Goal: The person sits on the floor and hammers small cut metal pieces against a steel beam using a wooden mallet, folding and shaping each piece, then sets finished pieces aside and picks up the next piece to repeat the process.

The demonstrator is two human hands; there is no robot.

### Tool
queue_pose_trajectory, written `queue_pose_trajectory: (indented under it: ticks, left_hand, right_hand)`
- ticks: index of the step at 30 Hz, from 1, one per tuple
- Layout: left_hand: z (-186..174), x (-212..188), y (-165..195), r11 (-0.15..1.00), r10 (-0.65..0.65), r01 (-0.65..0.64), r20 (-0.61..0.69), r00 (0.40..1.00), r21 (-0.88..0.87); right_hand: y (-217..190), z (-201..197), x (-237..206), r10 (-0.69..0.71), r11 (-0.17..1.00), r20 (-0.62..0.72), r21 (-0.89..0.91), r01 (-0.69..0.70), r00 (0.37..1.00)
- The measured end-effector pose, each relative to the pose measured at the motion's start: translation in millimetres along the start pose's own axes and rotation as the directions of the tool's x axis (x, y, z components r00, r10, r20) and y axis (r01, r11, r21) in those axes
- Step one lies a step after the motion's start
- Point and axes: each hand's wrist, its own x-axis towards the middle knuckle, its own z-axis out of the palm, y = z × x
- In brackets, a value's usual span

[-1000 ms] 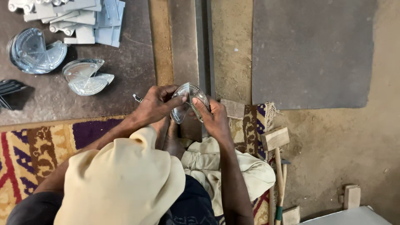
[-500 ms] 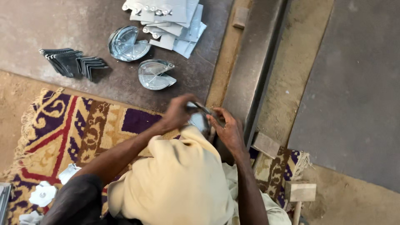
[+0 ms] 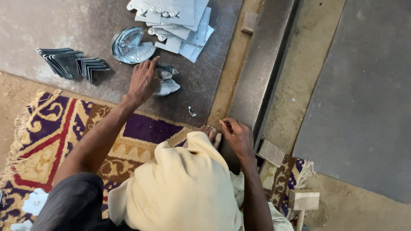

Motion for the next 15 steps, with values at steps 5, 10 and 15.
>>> queue_pose_trajectory:
  ticks: [5, 10, 15]
  left_hand:
    - [-2, 7, -12, 0.991, -0.087, 0.105, 0.193, 0.977, -0.082]
    - [8, -32, -1, 0.916, -0.286, 0.266, -0.023, 0.958, -0.302]
    - [-2, -102, 4, 0.76, -0.419, 0.17, -0.273, 0.866, -0.627]
  right_hand:
    - [0, -2, 7, -0.042, 0.999, -0.006, -0.01, 0.042, 0.999]
    - [-3, 3, 5, 0.027, 1.0, -0.013, 0.012, -0.027, 1.0]
    - [5, 15, -6, -0.048, 0.999, -0.067, -0.009, 0.047, 0.997]
